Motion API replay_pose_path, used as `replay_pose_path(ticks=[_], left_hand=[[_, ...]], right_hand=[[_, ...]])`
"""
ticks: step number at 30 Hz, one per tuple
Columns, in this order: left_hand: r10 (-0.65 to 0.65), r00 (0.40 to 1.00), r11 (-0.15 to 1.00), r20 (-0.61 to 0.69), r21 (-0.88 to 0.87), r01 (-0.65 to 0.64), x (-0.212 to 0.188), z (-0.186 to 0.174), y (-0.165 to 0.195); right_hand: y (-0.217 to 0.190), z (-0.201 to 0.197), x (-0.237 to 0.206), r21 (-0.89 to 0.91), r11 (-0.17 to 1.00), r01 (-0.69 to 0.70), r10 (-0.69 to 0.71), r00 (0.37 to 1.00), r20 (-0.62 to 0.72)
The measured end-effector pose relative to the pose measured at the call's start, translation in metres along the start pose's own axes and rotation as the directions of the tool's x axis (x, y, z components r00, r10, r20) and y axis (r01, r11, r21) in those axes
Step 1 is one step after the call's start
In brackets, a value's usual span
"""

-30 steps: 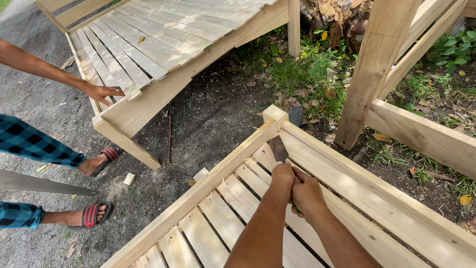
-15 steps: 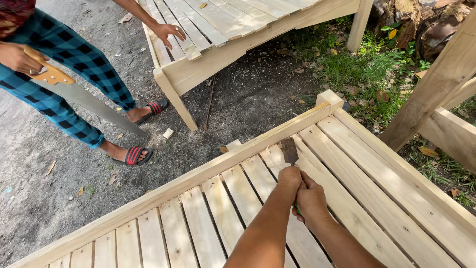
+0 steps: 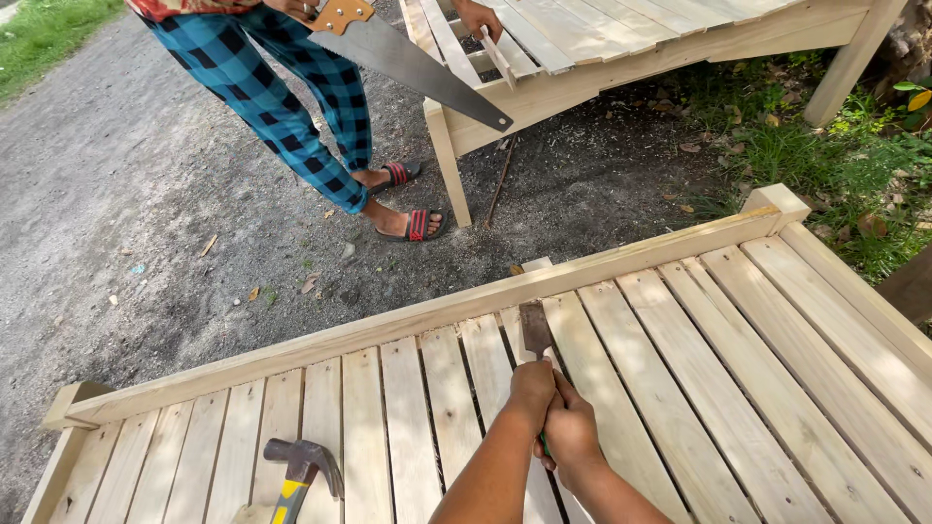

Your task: The person uses a chisel to carve or smooth the edge of a wooden slatted frame. A second person in the background saws a separate wooden piece. The camera wearer continues chiseling along the frame edge throughout the clip.

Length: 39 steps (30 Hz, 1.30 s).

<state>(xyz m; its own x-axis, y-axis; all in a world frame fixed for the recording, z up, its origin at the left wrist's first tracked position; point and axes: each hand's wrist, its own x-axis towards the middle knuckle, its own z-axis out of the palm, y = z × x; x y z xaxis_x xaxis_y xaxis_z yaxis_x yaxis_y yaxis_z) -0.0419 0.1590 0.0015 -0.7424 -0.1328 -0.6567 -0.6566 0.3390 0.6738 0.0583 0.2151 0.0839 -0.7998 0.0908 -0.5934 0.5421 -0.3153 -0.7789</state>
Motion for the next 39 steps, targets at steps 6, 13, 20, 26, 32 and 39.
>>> replay_pose_path(ticks=[6,13,20,26,32,39], left_hand=[[-0.073,0.990,0.980,-0.123,-0.192,0.048,-0.013,-0.071,-0.049],[-0.055,0.959,0.973,-0.277,-0.229,-0.010,0.000,-0.112,-0.097],[-0.197,0.978,0.844,-0.066,-0.519,0.135,-0.011,-0.122,-0.105],[-0.204,0.978,0.812,-0.040,-0.565,0.146,-0.013,-0.147,-0.100],[-0.180,0.982,0.896,0.058,-0.401,0.188,-0.016,-0.175,-0.101],[-0.106,0.965,0.760,0.242,-0.606,0.235,-0.034,-0.197,-0.116]], right_hand=[[0.034,0.055,-0.016,-0.100,0.991,-0.084,0.096,0.987,0.127],[0.065,0.087,-0.015,-0.224,0.971,-0.083,0.131,0.968,0.212],[0.081,0.090,-0.011,-0.228,0.972,-0.059,0.107,0.973,0.206],[0.077,0.110,-0.013,-0.243,0.968,-0.057,0.111,0.970,0.216],[0.067,0.134,-0.026,-0.219,0.960,-0.173,0.221,0.952,0.214],[0.064,0.156,-0.041,-0.245,0.944,-0.221,0.263,0.953,0.154]])
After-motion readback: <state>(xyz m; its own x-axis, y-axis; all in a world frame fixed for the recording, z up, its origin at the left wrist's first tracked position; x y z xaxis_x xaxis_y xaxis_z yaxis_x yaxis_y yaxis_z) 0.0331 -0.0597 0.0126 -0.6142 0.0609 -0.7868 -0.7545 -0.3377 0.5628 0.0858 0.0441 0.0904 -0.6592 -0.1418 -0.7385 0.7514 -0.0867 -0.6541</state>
